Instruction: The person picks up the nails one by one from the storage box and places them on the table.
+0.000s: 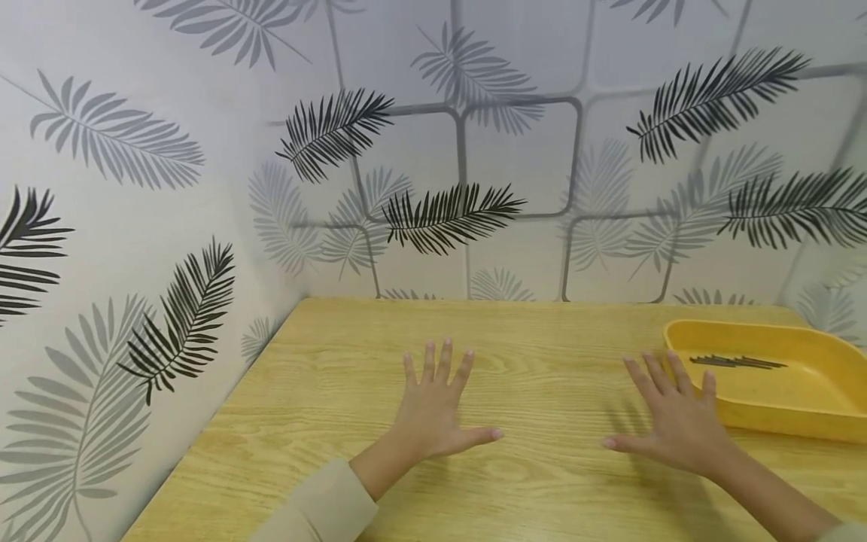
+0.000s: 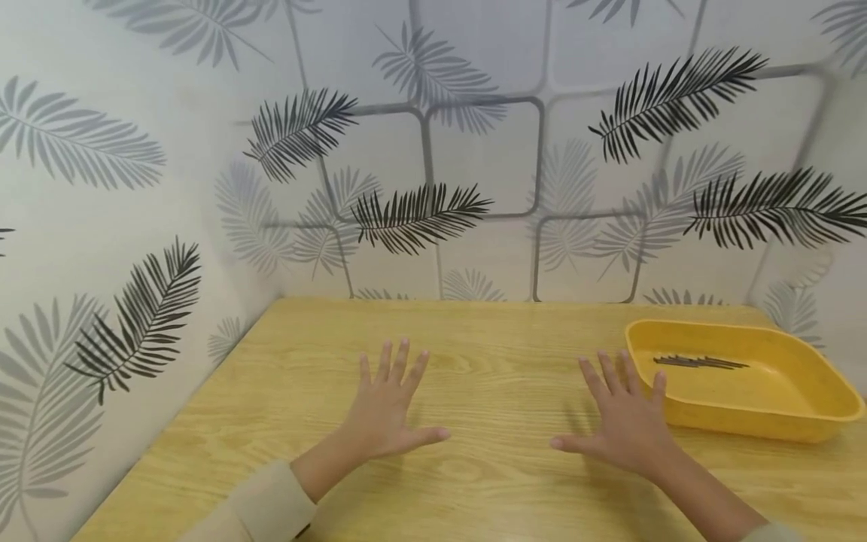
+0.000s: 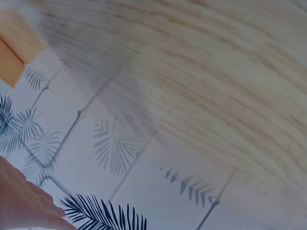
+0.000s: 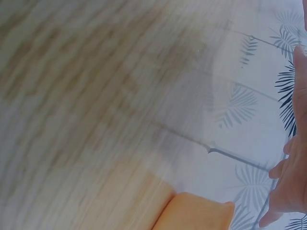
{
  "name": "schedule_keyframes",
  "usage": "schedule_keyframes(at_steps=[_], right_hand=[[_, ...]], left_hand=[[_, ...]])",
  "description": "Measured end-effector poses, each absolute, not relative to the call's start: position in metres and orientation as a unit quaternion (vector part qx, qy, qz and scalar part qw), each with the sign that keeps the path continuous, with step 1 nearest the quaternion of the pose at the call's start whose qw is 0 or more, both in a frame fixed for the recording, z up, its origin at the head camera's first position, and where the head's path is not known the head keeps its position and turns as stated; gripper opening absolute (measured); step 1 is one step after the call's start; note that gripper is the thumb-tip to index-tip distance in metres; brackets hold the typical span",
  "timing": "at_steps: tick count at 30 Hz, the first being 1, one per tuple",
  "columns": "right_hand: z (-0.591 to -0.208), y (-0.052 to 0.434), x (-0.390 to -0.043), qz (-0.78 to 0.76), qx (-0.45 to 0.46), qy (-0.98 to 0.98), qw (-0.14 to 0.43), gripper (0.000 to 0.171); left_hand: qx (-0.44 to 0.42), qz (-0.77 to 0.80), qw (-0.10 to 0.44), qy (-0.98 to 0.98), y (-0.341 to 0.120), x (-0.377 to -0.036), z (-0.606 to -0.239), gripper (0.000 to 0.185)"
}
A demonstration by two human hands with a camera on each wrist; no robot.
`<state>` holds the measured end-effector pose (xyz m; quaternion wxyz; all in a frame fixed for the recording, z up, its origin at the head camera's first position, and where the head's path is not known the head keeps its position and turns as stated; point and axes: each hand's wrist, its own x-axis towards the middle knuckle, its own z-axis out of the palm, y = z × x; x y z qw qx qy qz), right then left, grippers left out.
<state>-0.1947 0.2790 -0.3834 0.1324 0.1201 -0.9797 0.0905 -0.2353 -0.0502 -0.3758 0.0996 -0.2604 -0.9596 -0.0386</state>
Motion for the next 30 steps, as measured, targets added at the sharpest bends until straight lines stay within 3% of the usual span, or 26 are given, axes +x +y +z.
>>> schedule_keyframes(at_steps=[30], right_hand=[[-0.389,0.324,-0.188,0.086,0.088,-0.981,0.151,0.115]], left_hand=[[-0.264,-0.046,0.092,-0.959,-0.017,-0.245,-0.379,0.104]])
